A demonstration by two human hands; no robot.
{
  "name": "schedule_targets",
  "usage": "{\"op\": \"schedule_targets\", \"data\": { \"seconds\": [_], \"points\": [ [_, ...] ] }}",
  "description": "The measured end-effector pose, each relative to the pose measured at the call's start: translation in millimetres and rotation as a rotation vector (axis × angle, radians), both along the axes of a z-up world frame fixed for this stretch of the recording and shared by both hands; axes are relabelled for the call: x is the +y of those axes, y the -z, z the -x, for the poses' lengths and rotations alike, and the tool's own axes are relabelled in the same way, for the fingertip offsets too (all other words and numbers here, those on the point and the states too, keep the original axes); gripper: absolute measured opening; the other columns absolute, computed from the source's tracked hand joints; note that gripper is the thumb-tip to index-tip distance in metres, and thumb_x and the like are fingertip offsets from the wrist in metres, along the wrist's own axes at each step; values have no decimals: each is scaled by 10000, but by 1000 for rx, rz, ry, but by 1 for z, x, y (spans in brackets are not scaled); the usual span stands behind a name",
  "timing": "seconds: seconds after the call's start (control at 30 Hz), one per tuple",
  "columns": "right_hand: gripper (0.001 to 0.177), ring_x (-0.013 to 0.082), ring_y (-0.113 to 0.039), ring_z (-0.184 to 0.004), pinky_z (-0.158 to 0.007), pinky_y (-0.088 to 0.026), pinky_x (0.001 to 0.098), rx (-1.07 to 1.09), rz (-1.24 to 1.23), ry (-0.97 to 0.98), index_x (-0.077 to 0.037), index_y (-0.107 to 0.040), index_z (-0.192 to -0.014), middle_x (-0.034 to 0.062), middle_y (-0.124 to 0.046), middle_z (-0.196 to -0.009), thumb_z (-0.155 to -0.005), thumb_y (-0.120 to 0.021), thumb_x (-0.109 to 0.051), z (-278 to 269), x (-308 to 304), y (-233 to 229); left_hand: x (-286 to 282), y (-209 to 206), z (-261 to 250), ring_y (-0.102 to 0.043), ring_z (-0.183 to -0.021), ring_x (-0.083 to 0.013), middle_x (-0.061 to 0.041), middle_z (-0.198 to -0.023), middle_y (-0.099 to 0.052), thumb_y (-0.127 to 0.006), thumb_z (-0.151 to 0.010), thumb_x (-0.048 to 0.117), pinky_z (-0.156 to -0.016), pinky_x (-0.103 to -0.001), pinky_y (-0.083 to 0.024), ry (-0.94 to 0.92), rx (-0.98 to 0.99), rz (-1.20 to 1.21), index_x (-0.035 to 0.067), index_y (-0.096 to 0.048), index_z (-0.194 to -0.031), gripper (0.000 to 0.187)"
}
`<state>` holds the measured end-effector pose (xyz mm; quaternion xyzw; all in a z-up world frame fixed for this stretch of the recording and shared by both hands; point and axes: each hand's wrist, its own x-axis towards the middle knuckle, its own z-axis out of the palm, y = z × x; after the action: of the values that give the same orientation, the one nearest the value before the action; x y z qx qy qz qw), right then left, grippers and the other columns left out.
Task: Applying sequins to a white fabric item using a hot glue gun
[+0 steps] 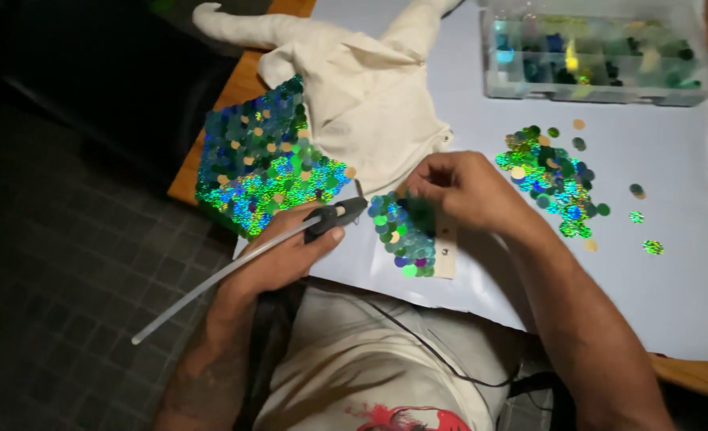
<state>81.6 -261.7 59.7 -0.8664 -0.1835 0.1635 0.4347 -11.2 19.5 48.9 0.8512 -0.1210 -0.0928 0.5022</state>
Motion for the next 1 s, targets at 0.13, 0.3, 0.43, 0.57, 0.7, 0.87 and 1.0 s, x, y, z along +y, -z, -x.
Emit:
{"op": "schedule_targets", "data": {
  "seconds": [0.13,0.3,0.43,0.57,0.7,0.87,1.0],
  "points": [
    [84,218,-653,-705,-756,-538,365,-4,19,18,-74,-756,-871,74,-698,-710,-856,-772,-155,-18,16,13,-1,5,-5,-648,-819,-355,-208,-941,-688,-643,-963,270,-765,-456,-497,13,16,-50,8,-668,-856,284],
    [85,162,-644,-686,-717,-535,308,-27,-104,106,-110,-764,-889,38,-679,-686,-811,-730,-112,-18,22,21,-1,9,-10,-660,-871,-387,-203,-988,-690,-658,-939,284,-798,-471,-506,15,29,-74,9,-668,-843,292],
    [104,147,-610,-710,-734,-532,299,-29,-176,151,-72,-766,-932,20,-656,-723,-836,-733,-96,-15,14,20,0,15,-12,-659,-861,-363,-186,-977,-694,-655,-946,323,-800,-451,-513,0,37,-68,27,-670,-826,320],
    [114,136,-610,-685,-703,-531,287,-25,-231,196,-73,-769,-951,25,-657,-706,-839,-763,-98,-11,13,24,-1,12,-11,-661,-876,-393,-191,-981,-685,-651,-940,334,-801,-470,-514,9,32,-140,27,-677,-843,322],
    [115,118,-597,-686,-685,-528,269,-24,-341,208,-65,-770,-959,32,-655,-711,-845,-761,-85,3,23,12,-4,8,-12,-658,-851,-365,-179,-948,-673,-651,-923,315,-796,-454,-511,-10,94,-174,21,-678,-830,310],
    [96,106,-594,-685,-672,-518,256,-43,-360,211,-62,-766,-954,22,-649,-711,-859,-750,-64,-2,16,20,-11,-11,-12,-661,-823,-362,-178,-909,-681,-647,-928,301,-778,-454,-508,-11,112,-220,16,-675,-795,315],
    [94,97,-586,-696,-678,-515,250,-56,-386,201,-51,-758,-959,18,-641,-719,-867,-739,-49,-6,13,24,-14,-18,-18,-652,-786,-327,-150,-864,-678,-635,-939,325,-759,-435,-503,6,124,-273,38,-681,-778,332]
  ]
}}
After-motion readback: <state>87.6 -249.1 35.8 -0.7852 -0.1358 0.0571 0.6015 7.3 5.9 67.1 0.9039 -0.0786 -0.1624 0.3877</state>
